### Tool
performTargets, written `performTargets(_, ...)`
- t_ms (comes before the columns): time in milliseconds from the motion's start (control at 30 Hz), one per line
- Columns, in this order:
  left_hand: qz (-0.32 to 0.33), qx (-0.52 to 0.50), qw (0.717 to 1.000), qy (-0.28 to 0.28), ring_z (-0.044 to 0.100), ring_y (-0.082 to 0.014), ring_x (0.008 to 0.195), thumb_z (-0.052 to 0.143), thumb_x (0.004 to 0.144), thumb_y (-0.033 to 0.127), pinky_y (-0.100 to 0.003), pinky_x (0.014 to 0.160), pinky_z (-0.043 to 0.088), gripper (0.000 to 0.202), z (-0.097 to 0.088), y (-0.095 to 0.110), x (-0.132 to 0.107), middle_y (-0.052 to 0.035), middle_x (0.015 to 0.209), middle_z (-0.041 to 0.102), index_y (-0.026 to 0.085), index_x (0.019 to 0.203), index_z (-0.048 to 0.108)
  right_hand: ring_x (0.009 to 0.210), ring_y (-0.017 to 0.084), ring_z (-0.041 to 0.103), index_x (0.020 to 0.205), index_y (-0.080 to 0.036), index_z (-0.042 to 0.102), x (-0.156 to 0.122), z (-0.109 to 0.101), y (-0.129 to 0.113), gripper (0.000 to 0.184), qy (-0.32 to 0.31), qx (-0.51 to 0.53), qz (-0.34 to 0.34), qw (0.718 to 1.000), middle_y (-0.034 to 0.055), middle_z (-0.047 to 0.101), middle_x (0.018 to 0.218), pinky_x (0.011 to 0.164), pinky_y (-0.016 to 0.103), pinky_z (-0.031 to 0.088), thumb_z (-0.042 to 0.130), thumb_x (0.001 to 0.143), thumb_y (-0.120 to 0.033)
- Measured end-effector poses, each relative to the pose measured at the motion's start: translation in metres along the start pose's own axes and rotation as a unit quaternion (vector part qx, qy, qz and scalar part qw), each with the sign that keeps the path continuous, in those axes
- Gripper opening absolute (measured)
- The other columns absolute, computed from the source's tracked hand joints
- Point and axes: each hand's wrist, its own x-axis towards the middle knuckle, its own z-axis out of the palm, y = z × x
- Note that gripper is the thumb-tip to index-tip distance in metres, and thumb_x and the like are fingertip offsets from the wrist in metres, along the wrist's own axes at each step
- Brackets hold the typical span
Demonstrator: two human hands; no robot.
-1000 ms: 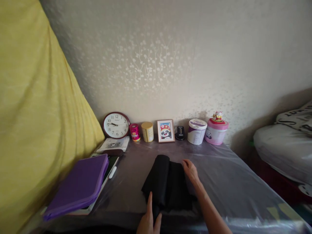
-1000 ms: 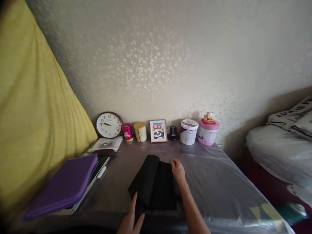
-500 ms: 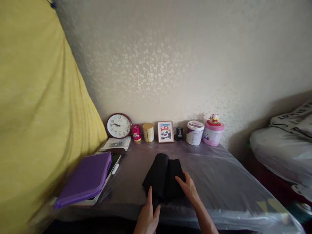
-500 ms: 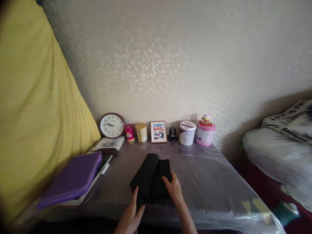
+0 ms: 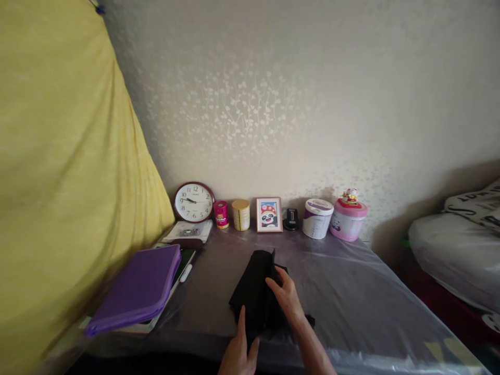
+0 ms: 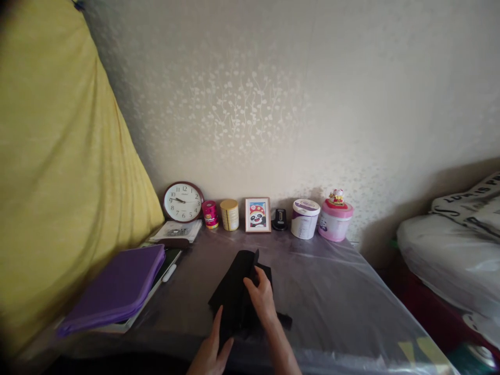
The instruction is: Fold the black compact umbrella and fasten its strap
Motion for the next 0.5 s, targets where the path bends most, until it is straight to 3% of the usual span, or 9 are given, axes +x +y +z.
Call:
performTargets(267,-0.003,0.049,0.999,-0.022,0.053,-0.019,0.111,0.039,0.084,0.033,-0.022,0.095,0.034,0.076,0.006,-0.013,0.005,-0.0165,0.124,0.053,0.004,0.139,-0.004,0.095,0.023,0.06,0.109,-0.012,0.057,0.005,0.043,-0.009,0.043,-0.034,-0.09,-0.006,0.995,0.0104,0.065,0.102,0.084,0.033,0.045,0.056,0.068,-0.024)
performTargets(500,-0.011,0.055,0.998,-0.017,0.063,-0.0246,0.092,0.034,0.084,0.029,-0.03,0.08,0.045,0.074,0.009,-0.016,0.009,-0.0194,0.104,0.064,0.0,0.138,-0.006,0.097,0.024,0.059,0.117,-0.01,0.052,0.004,0.058,-0.011,0.046,-0.126,-0.225,-0.001,0.966,0.0127,0.065,0.101,0.08,0.031,0.044,0.051,0.072,-0.021)
